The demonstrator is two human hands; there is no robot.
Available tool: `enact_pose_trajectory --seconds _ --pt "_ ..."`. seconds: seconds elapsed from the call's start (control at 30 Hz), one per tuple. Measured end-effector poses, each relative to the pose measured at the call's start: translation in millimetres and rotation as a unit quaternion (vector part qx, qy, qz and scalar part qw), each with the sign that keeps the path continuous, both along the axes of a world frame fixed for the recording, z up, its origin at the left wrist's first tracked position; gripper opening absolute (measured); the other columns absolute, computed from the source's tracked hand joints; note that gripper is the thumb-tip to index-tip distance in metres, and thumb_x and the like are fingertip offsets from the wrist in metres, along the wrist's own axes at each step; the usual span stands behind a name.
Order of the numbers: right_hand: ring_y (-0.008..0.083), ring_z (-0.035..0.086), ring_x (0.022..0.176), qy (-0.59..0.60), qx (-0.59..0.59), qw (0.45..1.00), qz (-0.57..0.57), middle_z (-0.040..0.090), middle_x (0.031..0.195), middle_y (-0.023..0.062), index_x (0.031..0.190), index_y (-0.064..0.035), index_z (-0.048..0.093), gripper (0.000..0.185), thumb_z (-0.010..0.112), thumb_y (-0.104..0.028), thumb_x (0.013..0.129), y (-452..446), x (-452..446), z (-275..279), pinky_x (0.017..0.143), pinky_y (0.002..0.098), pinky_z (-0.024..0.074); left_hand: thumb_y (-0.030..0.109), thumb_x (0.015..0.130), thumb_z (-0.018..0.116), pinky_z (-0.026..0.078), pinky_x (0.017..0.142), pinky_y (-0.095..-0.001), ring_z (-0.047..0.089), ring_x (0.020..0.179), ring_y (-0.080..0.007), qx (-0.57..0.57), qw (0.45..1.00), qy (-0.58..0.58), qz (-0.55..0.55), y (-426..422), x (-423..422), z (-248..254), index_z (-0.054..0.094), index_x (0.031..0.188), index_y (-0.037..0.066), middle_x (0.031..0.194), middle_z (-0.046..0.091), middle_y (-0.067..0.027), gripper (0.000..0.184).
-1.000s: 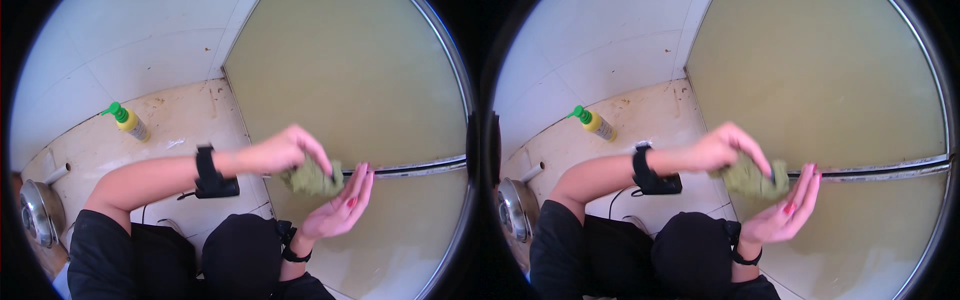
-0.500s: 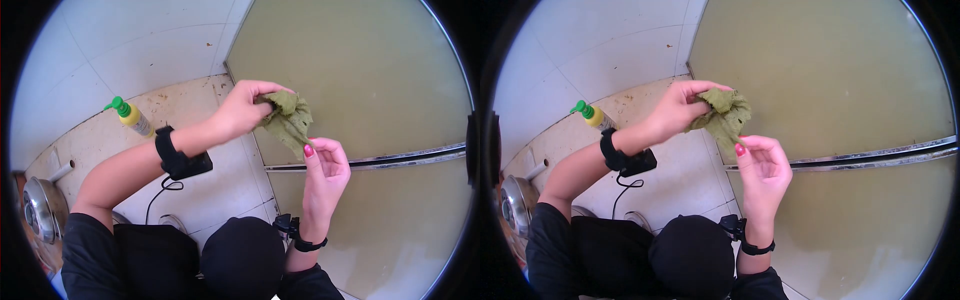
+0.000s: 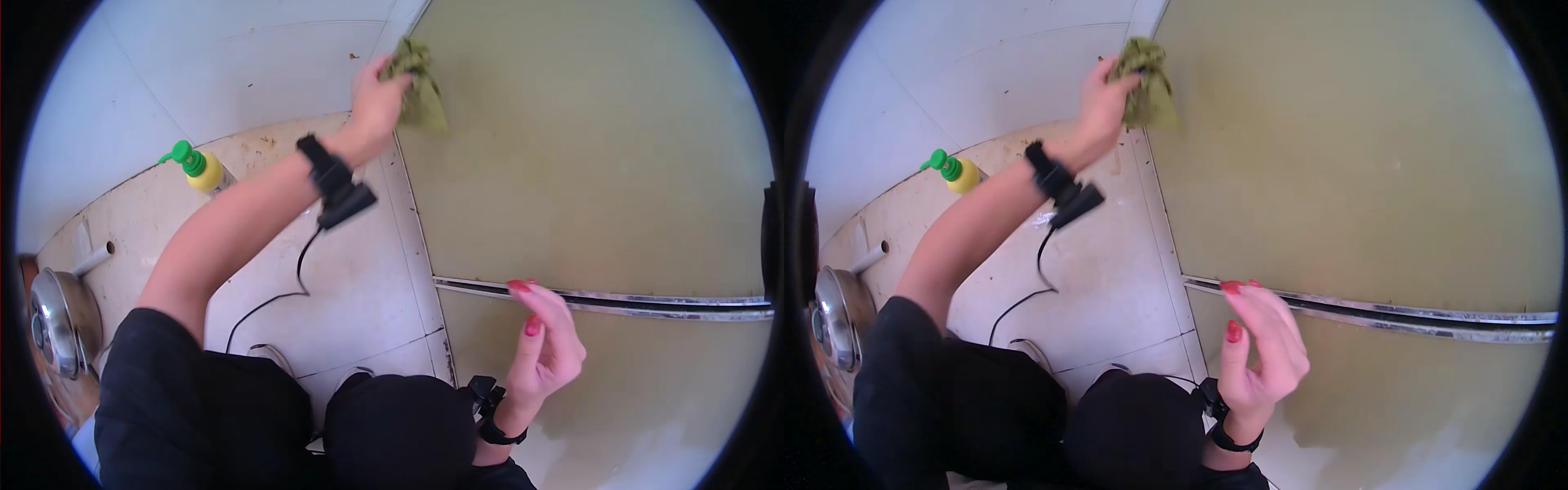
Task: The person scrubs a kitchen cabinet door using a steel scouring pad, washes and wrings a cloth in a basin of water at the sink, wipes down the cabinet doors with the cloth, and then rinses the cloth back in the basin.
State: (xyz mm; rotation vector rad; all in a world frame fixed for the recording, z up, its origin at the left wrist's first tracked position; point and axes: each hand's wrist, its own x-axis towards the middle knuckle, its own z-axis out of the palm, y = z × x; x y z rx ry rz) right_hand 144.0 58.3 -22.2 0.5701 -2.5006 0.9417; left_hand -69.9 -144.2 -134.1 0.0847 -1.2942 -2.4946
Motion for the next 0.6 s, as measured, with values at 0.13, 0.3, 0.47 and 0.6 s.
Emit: enact_pose_trajectory --seconds 0.13,0.3,0.47,0.6 --pt "0.0292 0.062 0.080 -0.146 0.049 0.984 0.090 0.064 0.084 0.0139 0.090 0.0028 0.064 0.020 0.060 0.003 0.070 8 -1 -14 0.078 0.0365 0.0483 0.012 0.079 0.058 0.044 0.064 -0.0269 0.052 0.065 -0.0139 -0.164 0.981 -0.002 0.104 6 -61 -48 0.057 0.111 0.000 0.080 0.063 -0.0099 0.034" --pt "0.0270 0.062 0.079 -0.288 -0.032 0.953 0.089 0.065 0.085 0.0126 0.092 0.0013 0.064 0.021 0.062 0.002 0.071 21 8 -16 0.078 0.0351 0.0485 0.012 0.078 0.058 0.044 0.064 -0.0268 0.050 0.061 -0.0199 -0.250 0.957 -0.043 0.144 53 -25 -38 0.056 0.112 0.004 0.083 0.062 -0.0184 0.035" --pt "0.0270 0.062 0.080 -0.293 -0.039 0.952 0.077 0.065 0.086 0.0127 0.094 0.0013 0.063 0.023 0.062 0.002 0.070 29 9 -16 0.078 0.0340 0.0485 0.001 0.073 0.054 0.048 0.073 -0.0297 0.060 0.086 -0.0293 -0.369 0.912 0.093 0.152 81 42 -28 0.055 0.111 0.003 0.106 0.058 -0.0214 0.038" --pt "0.0275 0.062 0.082 -0.295 -0.045 0.949 0.102 0.065 0.085 0.0158 0.093 0.0058 0.062 0.024 0.057 -0.008 0.075 29 9 -16 0.078 0.0330 0.0467 -0.003 0.069 0.055 0.051 0.078 -0.0323 0.058 0.099 -0.0313 -0.467 0.845 0.190 0.178 94 76 -21 0.055 0.108 0.003 0.113 0.055 -0.0215 0.040"
